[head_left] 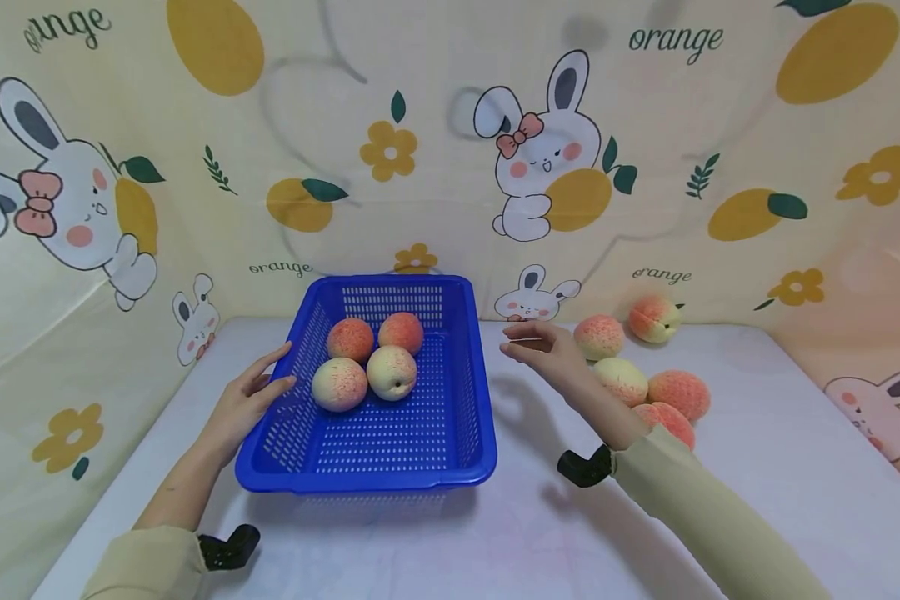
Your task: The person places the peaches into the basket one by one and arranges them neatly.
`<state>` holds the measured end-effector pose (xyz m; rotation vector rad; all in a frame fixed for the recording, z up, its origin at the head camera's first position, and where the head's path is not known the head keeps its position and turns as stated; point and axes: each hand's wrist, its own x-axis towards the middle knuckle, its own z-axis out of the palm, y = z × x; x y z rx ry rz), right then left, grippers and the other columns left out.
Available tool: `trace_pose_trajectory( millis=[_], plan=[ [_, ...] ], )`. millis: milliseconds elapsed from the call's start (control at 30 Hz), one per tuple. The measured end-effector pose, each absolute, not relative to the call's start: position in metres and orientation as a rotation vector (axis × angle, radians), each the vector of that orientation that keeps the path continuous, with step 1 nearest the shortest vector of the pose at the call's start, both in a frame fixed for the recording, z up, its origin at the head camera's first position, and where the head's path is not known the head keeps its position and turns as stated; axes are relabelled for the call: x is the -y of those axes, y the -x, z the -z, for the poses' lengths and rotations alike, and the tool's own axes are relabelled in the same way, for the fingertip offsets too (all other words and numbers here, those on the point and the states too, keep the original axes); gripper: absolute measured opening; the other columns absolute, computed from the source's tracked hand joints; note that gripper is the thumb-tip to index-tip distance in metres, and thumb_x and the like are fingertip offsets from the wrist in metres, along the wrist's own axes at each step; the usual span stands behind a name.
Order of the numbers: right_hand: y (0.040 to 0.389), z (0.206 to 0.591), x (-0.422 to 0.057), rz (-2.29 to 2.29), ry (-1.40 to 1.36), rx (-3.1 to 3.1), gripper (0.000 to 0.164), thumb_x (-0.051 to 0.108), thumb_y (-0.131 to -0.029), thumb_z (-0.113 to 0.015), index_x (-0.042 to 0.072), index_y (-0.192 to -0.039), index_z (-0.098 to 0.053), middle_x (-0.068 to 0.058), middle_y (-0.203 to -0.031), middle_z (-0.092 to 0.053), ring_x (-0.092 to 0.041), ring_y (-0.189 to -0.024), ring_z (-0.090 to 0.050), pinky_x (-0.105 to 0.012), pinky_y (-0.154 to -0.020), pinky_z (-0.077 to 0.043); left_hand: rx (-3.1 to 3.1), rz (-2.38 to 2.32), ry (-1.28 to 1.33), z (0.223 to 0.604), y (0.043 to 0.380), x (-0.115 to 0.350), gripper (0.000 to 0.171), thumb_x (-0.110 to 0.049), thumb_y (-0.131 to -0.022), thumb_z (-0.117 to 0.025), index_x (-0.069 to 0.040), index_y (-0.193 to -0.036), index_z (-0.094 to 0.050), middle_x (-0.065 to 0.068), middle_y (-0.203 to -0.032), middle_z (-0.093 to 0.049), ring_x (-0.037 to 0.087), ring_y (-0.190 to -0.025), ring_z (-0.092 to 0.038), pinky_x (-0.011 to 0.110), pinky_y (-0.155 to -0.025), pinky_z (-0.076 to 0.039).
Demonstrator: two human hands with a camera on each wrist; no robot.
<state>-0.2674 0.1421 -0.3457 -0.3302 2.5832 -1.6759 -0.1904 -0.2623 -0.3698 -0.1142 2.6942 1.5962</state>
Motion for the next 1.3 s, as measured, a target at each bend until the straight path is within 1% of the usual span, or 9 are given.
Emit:
trace_pose_trajectory(
  millis=[200, 367, 467, 533, 733, 933, 1033, 1133, 1300],
  plan=[
    [0.258, 0.359, -0.157, 1.670, 0.378, -2.765, 0.032, 0.021, -0.089, -0.069, 0.001, -0.113, -0.065, -0.017, -0.112, -0.067, -0.027, -0.105, -0.062, -0.019, -0.081, -0.051, -2.694, -1.595, 0.103, 0.369, 0.189, 0.262, 0.062, -0.041, -0.098, -0.050, -0.026, -0.153, -0.024, 0.030, -0.141, -0.042, 0.041, -0.113, -0.057, 0.040, -0.079, -0.057],
    [0.248, 0.363, -0.169, 1.632, 0.365, -2.825, 0.033, 0.023, -0.089, -0.069, 0.001, -0.113, -0.065, -0.017, -0.114, -0.065, -0.026, -0.104, -0.061, -0.011, -0.079, -0.048, -2.709, -1.586, 0.102, 0.370, 0.190, 0.264, 0.062, -0.041, -0.098, -0.050, -0.027, -0.153, -0.025, 0.030, -0.141, -0.043, 0.041, -0.112, -0.057, 0.041, -0.078, -0.057],
    [0.242, 0.364, -0.177, 1.601, 0.348, -2.846, 0.033, 0.023, -0.089, -0.069, 0.002, -0.114, -0.065, -0.018, -0.114, -0.064, -0.025, -0.105, -0.061, -0.010, -0.079, -0.048, -2.698, -1.603, 0.099, 0.370, 0.191, 0.265, 0.062, -0.041, -0.098, -0.050, -0.026, -0.153, -0.025, 0.030, -0.140, -0.044, 0.038, -0.109, -0.060, 0.040, -0.076, -0.058],
    [0.239, 0.363, -0.182, 1.585, 0.317, -2.845, 0.034, 0.024, -0.089, -0.069, 0.002, -0.115, -0.065, -0.016, -0.115, -0.064, -0.017, -0.103, -0.062, -0.010, -0.080, -0.048, -2.698, -1.603, 0.096, 0.370, 0.192, 0.265, 0.062, -0.041, -0.098, -0.050, -0.026, -0.153, -0.025, 0.030, -0.140, -0.043, 0.038, -0.109, -0.060, 0.040, -0.077, -0.058],
    [0.225, 0.361, -0.195, 1.626, 0.212, -2.774, 0.041, 0.030, -0.087, -0.070, 0.004, -0.119, -0.063, -0.013, -0.120, -0.062, -0.010, -0.103, -0.059, -0.012, -0.081, -0.048, -2.706, -1.589, 0.101, 0.370, 0.190, 0.264, 0.062, -0.041, -0.098, -0.049, -0.026, -0.153, -0.023, 0.030, -0.142, -0.041, 0.045, -0.118, -0.052, 0.043, -0.081, -0.056],
    [0.215, 0.363, -0.211, 1.707, 0.268, -2.750, 0.037, 0.022, -0.088, -0.070, -0.001, -0.116, -0.061, 0.012, -0.105, -0.062, -0.001, -0.094, -0.058, -0.015, -0.075, -0.051, -2.710, -1.582, 0.099, 0.370, 0.189, 0.265, 0.063, -0.041, -0.098, -0.048, -0.026, -0.153, -0.023, 0.030, -0.142, -0.041, 0.046, -0.117, -0.052, 0.045, -0.081, -0.056],
    [0.211, 0.363, -0.219, 1.732, 0.290, -2.741, 0.033, 0.018, -0.088, -0.070, -0.001, -0.114, -0.062, 0.017, -0.099, -0.062, 0.000, -0.092, -0.057, -0.014, -0.074, -0.050, -2.710, -1.577, 0.093, 0.369, 0.189, 0.265, 0.063, -0.042, -0.098, -0.049, -0.026, -0.153, -0.023, 0.030, -0.142, -0.041, 0.046, -0.118, -0.052, 0.046, -0.081, -0.056],
    [0.208, 0.362, -0.227, 1.638, 0.230, -2.810, 0.033, 0.022, -0.088, -0.070, 0.002, -0.114, -0.063, 0.011, -0.101, -0.066, -0.002, -0.096, -0.058, -0.014, -0.078, -0.048, -2.706, -1.577, 0.088, 0.369, 0.190, 0.264, 0.063, -0.042, -0.098, -0.049, -0.026, -0.153, -0.023, 0.030, -0.142, -0.041, 0.046, -0.118, -0.052, 0.046, -0.082, -0.056],
    [0.204, 0.359, -0.237, 1.425, 0.068, -2.915, 0.044, 0.039, -0.088, -0.068, 0.007, -0.118, -0.062, -0.011, -0.122, -0.060, -0.021, -0.114, -0.048, -0.035, -0.091, -0.038, -2.694, -1.594, 0.089, 0.370, 0.190, 0.264, 0.063, -0.041, -0.098, -0.049, -0.026, -0.153, -0.023, 0.030, -0.142, -0.040, 0.047, -0.117, -0.052, 0.046, -0.080, -0.056]
  ],
)
